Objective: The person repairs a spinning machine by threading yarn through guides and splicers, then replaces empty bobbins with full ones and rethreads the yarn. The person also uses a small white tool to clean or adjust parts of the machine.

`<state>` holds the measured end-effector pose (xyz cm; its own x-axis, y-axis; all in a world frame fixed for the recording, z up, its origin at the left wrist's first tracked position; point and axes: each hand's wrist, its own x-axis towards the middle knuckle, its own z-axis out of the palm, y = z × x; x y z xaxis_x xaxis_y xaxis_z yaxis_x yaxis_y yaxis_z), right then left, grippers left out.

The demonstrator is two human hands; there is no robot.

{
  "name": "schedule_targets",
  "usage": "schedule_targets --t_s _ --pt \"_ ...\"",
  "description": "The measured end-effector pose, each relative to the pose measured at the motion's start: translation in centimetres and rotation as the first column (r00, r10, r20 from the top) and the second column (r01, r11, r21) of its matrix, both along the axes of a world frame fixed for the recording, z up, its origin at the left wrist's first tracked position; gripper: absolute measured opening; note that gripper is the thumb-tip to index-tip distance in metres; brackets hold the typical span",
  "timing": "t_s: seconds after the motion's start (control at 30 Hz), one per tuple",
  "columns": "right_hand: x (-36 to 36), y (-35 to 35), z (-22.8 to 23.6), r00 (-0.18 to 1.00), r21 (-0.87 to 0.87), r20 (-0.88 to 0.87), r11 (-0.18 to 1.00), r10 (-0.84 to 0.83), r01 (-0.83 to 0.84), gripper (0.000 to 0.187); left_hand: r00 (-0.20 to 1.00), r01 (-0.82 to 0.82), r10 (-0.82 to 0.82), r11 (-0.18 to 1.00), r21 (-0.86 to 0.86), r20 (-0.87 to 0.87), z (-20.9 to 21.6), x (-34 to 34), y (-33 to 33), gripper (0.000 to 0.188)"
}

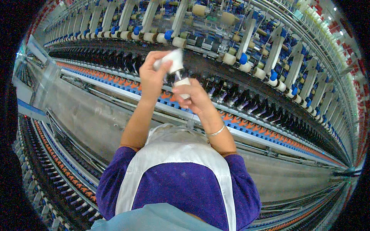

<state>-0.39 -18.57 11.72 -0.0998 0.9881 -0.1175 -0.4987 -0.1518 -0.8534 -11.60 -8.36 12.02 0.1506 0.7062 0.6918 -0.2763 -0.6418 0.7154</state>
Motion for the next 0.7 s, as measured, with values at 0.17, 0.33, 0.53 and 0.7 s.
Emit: schedule_targets --t_s 0.17,0.33,0.53,0.7 --pt "-0.2 0.2 -1.1 0.985 -0.035 -0.136 0.993 0.11 -0.116 0.015 0.997 -0.063 0.063 0.998 0.007 -0.052 -0.2 -0.7 1.3 0.012" --pt "0.3 1.5 -2.4 0.923 0.052 -0.286 0.966 0.259 -0.255 0.013 1.0 -0.009 0.011 0.961 -0.278 0.004 -0.1 -0.3 1.6 0.013" --pt "0.4 1.4 -3.7 0.894 0.012 -0.377 0.966 0.243 -0.258 0.013 0.997 -0.062 0.056 0.991 -0.122 -0.047 -1.2 -1.0 0.0 0.014" --pt "1.0 1.4 -3.9 0.938 0.014 -0.226 0.964 0.262 -0.266 0.016 0.978 0.165 -0.195 0.943 -0.287 -0.079 -1.7 -1.7 2.7 0.013"
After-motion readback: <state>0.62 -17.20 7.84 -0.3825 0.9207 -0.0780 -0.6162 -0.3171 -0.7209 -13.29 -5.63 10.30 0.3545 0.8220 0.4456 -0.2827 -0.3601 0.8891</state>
